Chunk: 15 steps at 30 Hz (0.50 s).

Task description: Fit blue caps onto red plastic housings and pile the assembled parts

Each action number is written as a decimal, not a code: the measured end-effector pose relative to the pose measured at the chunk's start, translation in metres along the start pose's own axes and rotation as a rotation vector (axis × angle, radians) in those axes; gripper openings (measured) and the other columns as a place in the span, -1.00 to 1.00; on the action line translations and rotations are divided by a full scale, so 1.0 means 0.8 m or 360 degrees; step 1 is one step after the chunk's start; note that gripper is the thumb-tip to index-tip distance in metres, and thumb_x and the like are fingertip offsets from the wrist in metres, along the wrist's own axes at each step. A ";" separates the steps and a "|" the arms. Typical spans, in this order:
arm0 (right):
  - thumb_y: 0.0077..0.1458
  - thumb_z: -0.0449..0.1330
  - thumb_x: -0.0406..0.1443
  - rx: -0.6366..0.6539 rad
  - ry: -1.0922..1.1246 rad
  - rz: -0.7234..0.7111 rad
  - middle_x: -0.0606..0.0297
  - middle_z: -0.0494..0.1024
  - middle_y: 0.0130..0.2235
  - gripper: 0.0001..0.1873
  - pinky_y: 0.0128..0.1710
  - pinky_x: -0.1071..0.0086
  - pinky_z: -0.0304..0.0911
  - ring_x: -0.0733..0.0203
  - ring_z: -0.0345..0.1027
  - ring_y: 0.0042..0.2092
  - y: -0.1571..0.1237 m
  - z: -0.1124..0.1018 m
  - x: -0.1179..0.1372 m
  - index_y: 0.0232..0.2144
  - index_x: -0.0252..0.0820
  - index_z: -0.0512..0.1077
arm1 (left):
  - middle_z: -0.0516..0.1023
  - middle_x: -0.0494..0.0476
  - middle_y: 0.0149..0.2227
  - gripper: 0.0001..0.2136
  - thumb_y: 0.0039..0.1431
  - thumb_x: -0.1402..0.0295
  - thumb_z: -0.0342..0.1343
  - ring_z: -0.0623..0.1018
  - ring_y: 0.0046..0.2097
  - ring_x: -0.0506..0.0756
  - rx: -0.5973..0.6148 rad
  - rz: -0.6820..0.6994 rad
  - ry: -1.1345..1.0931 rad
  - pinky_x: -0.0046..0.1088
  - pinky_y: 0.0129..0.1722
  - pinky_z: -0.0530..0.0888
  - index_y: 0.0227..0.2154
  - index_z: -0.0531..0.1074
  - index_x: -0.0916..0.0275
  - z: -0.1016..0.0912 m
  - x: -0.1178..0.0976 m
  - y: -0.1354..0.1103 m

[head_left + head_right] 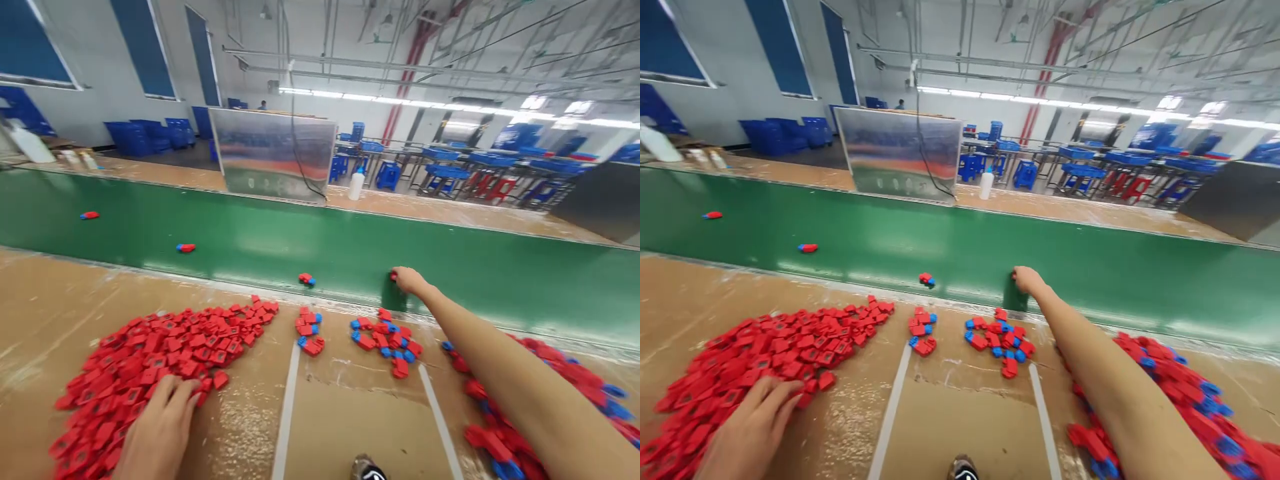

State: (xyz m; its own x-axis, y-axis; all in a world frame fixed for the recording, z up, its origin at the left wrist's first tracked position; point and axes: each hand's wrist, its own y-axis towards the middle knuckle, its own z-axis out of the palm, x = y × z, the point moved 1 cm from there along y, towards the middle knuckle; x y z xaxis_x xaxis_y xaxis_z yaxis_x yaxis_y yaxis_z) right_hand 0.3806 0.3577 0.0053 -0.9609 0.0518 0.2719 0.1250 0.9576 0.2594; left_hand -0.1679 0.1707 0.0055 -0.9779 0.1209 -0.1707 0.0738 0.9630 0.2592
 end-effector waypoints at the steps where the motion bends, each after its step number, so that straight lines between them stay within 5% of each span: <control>1: 0.26 0.16 -0.20 0.0077 -0.0026 0.0052 0.15 0.44 0.02 -0.68 -0.10 0.17 0.39 0.14 0.41 -0.07 -0.001 0.006 -0.003 0.02 -0.20 0.37 | 0.50 0.25 -0.22 -0.66 0.26 0.28 -0.20 0.57 -0.32 0.20 0.0005 -0.0007 -0.0028 -0.36 -0.44 0.43 -0.31 0.50 0.20 -0.003 -0.005 -0.003; 5: 0.22 0.19 -0.22 0.0322 -0.0177 0.0223 0.15 0.50 -0.09 -0.73 -0.13 0.16 0.38 0.13 0.43 -0.13 -0.019 0.005 -0.018 -0.09 -0.28 0.43 | 0.49 0.19 -0.18 -0.73 0.27 0.36 -0.18 0.56 -0.31 0.14 0.0107 -0.0055 -0.0078 -0.40 -0.43 0.41 -0.26 0.45 0.18 -0.013 -0.024 -0.012; 9: 0.12 0.21 -0.26 0.0268 -0.0227 0.0234 -0.04 0.57 -0.21 -0.78 -0.21 0.20 0.29 -0.06 0.45 -0.15 -0.055 -0.028 -0.013 -0.24 -0.33 0.48 | 0.51 0.17 -0.26 -0.78 0.26 0.37 -0.15 0.54 -0.29 0.18 0.0198 -0.0082 -0.0189 -0.35 -0.33 0.42 -0.25 0.42 0.21 -0.029 -0.034 -0.015; 12: 0.14 0.15 -0.17 0.0231 -0.0146 0.0143 0.05 0.59 -0.22 -0.70 -0.26 0.28 0.27 0.01 0.49 -0.23 -0.102 -0.058 0.008 -0.16 -0.26 0.45 | 0.49 0.18 -0.16 -0.73 0.26 0.30 -0.08 0.53 -0.25 0.16 0.0118 -0.0026 -0.0480 -0.35 -0.28 0.43 -0.06 0.42 0.19 -0.041 -0.041 -0.025; 15: 0.17 0.12 -0.11 0.0289 0.0005 -0.0002 0.20 0.60 -0.24 -0.67 -0.31 0.36 0.30 0.17 0.49 -0.36 -0.170 -0.082 0.039 -0.11 -0.18 0.42 | 0.48 0.14 -0.22 -0.70 0.21 0.19 0.04 0.51 -0.26 0.13 0.0262 0.0018 -0.0894 -0.37 -0.24 0.43 -0.06 0.47 0.17 -0.040 -0.062 -0.045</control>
State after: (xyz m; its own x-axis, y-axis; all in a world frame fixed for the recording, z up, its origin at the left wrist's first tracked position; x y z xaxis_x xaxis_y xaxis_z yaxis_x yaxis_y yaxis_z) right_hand 0.3498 0.2108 0.0391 -0.9603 0.0502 0.2746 0.0771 0.9931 0.0882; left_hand -0.1287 0.1221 0.0348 -0.7266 0.1971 -0.6582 0.1568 0.9803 0.1206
